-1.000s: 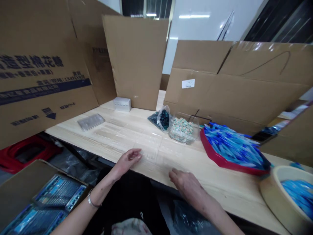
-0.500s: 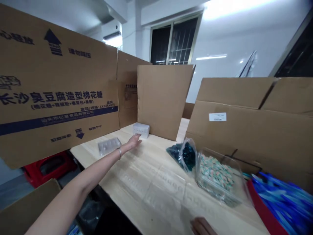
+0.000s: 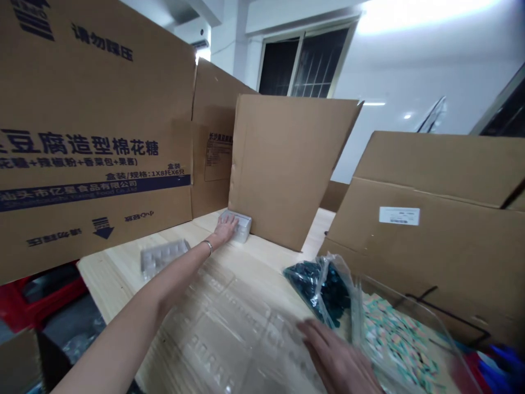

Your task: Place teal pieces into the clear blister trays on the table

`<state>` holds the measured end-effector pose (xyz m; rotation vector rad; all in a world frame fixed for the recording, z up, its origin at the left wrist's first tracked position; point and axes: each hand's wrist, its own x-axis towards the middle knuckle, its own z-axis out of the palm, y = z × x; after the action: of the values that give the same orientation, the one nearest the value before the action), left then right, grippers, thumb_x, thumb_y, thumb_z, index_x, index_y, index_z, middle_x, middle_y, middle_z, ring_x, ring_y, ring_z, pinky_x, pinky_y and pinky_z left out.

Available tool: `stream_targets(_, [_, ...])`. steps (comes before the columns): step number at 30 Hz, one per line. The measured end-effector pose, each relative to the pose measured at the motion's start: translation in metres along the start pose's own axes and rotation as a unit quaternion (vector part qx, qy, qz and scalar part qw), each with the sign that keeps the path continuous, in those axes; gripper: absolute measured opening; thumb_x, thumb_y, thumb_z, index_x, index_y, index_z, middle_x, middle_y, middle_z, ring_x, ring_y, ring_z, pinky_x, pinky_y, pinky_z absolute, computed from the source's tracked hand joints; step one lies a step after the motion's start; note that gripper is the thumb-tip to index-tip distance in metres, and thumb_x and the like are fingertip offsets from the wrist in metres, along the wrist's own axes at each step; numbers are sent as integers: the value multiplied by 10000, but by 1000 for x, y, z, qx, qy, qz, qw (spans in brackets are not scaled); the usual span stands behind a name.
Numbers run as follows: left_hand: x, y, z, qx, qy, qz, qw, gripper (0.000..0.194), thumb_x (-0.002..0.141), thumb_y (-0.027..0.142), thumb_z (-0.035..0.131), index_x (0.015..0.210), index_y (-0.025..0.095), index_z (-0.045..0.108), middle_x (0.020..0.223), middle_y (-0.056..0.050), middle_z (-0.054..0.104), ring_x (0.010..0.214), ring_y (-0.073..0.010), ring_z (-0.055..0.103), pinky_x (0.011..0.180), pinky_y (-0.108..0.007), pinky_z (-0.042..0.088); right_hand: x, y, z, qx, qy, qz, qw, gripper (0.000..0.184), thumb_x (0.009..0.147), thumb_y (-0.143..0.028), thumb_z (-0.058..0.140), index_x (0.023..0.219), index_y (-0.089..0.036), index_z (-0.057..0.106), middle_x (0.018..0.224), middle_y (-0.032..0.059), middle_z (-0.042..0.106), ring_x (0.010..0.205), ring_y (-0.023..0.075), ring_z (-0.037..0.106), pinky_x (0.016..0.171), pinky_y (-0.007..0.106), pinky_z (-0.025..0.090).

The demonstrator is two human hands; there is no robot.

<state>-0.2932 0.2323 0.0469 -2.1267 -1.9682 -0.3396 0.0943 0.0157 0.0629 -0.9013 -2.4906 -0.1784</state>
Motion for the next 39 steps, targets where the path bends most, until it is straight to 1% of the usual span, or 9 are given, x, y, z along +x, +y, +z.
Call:
stream_targets(4, [-10, -1, 5, 19, 18, 5, 1000, 534, 846, 191, 400, 1373, 169, 317, 1449, -148, 290, 1329, -329, 228, 1034, -570, 191, 133, 14, 31, 36, -28, -39, 998, 386, 852, -92, 359, 1187, -155, 539, 1182, 123, 591, 1108, 198, 544, 943, 335, 444])
stream_targets(7, [-16, -1, 8, 32, 30, 4, 999, 551, 843, 148, 373, 1387, 164, 291, 1457, -137, 280, 1339, -318, 208, 1048, -551, 177, 224, 30, 78, 99, -52, 15, 994, 383, 861, -89, 363, 1198, -147, 536, 1251, 102, 552, 1177, 169, 481, 1015, 302, 353])
stream_targets(8, [-17, -1, 9, 35, 33, 4, 999, 558, 841, 137, 367, 1392, 161, 283, 1459, -134, 276, 1340, -316, 206, 1051, -544, 175, 248, 36, 95, 120, -61, 62, 989, 378, 862, -91, 373, 1188, -169, 545, 1260, 77, 549, 1180, 152, 475, 1019, 279, 338])
stream_targets(10, [-18, -1, 11, 40, 37, 4, 999, 568, 836, 121, 360, 1396, 159, 276, 1461, -127, 277, 1340, -315, 209, 1054, -533, 180, 286, 48, 125, 123, -55, 105, 985, 368, 875, -114, 369, 1199, -164, 537, 1272, 83, 539, 1182, 157, 471, 1002, 278, 345])
stream_targets(13, [-16, -1, 13, 42, 44, 3, 998, 582, 822, 99, 362, 1395, 165, 283, 1456, -127, 288, 1337, -310, 221, 1051, -529, 190, 321, 61, 153, 117, -36, 158, 980, 365, 900, -156, 347, 1224, -164, 514, 1278, 98, 524, 1186, 171, 460, 986, 289, 344])
stream_targets(17, [-11, -3, 15, 40, 53, 6, 998, 593, 808, 85, 353, 1392, 167, 294, 1456, -119, 293, 1330, -313, 235, 1052, -526, 187, 338, 67, 169, 109, -30, 198, 974, 336, 912, -265, 387, 1163, -137, 568, 1173, 138, 569, 1102, 202, 509, 947, 303, 356])
stream_targets(22, [-7, -6, 17, 29, 62, 25, 997, 621, 772, 86, 372, 1386, 117, 290, 1464, -144, 263, 1343, -301, 202, 1068, -524, 146, 335, 66, 177, 100, -42, 193, 975, 300, 885, -335, 465, 1081, -190, 639, 1145, 99, 556, 1042, 186, 517, 922, 281, 351])
stream_targets(32, [-13, -8, 20, 21, 79, 25, 996, 589, 777, 64, 339, 1362, 128, 324, 1444, -114, 316, 1339, -275, 215, 1078, -501, 140, 345, 74, 174, 97, -36, 245, 964, 234, 822, -344, 560, 960, -220, 703, 1028, 52, 615, 960, 157, 549, 794, 220, 401])
stream_targets(39, [-19, -9, 26, 27, 99, 24, 994, 549, 817, 82, 295, 1365, 114, 322, 1429, -116, 340, 1339, -273, 211, 1080, -492, 139, 347, 72, 174, 104, -32, 268, 957, 220, 802, -356, 586, 936, -232, 709, 1021, 47, 622, 961, 153, 556, 791, 210, 406])
